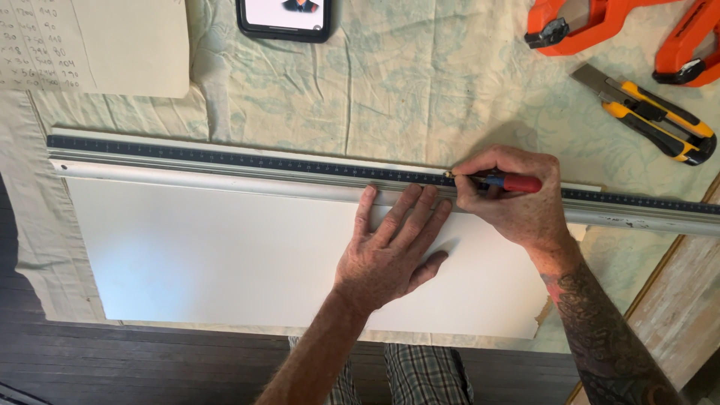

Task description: Measuring, marking, and cutting white boards using a utility knife, metal ruler, and pen on a workbench.

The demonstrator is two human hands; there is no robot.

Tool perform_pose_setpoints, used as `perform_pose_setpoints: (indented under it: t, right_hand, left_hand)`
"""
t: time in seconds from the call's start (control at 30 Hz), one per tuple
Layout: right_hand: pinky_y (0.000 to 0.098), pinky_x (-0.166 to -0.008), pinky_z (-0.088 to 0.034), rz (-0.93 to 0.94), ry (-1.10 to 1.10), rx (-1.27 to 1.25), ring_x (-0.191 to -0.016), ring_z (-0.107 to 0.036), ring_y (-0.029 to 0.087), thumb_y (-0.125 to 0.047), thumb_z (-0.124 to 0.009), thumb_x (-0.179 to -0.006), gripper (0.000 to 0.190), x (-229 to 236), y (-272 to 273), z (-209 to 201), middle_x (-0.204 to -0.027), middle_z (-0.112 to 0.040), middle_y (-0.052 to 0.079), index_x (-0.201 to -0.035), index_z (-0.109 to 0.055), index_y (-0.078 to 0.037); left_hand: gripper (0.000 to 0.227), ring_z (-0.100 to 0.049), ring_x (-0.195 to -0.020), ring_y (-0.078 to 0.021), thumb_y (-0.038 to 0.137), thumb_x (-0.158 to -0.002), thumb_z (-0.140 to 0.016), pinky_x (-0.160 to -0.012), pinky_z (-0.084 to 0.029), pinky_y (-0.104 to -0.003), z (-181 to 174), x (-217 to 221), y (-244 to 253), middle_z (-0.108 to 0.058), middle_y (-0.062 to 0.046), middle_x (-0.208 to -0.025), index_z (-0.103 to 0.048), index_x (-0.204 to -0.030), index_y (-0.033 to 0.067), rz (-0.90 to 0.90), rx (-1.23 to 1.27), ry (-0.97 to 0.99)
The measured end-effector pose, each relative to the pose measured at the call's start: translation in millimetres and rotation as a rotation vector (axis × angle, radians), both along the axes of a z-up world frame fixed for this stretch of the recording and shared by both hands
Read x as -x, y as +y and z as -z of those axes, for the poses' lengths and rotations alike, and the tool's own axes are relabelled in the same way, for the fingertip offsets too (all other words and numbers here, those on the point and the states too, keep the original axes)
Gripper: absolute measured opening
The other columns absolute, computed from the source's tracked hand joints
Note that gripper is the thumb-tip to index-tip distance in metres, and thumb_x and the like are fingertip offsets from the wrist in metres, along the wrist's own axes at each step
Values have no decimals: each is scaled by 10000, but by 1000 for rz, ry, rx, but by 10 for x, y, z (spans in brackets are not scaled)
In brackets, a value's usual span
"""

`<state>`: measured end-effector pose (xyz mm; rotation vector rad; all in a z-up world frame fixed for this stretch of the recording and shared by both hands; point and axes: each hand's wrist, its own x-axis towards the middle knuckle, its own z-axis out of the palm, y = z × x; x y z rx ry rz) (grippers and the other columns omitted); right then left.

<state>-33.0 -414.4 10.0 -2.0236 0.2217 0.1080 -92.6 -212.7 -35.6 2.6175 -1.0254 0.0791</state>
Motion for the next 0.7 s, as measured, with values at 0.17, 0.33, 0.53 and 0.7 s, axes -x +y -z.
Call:
perform_pose_setpoints:
  t: [0.17,0.33,0.53,0.7]
  right_hand:
    - [201,-458,-494,-11,-11,-5,-651,-689,124,60,-813,-794,111,-1,-7,26,-674,-680,107,-834,-752,-24]
    - [209,-458,-504,-7,-21,6,-640,-685,132,56,-824,-796,113,17,-12,27,-682,-678,118,-848,-759,-20]
    - [203,-468,-508,2,-18,-19,-666,-683,121,56,-829,-799,115,9,-8,37,-692,-680,114,-858,-762,-16]
    - [264,-496,-581,141,3,-213,-616,-716,203,155,-688,-863,130,112,-234,246,-724,-690,196,-950,-723,65]
  left_hand:
    - [710,-321,-1529,-256,572,-969,-479,-1185,-256,-751,4,10,-3,-379,-96,-1620,-435,-1576,205,0,0,12]
    - [723,-330,-1526,-251,576,-960,-498,-1189,-264,-745,-13,10,0,-381,-94,-1619,-427,-1578,207,1,-7,9]
    - [734,-302,-1536,-259,584,-963,-485,-1186,-252,-754,3,9,4,-352,-92,-1635,-411,-1587,206,6,-13,16]
    - [713,-292,-1539,-262,574,-977,-457,-1185,-230,-756,11,-1,7,-363,-97,-1628,-416,-1587,206,12,-3,22]
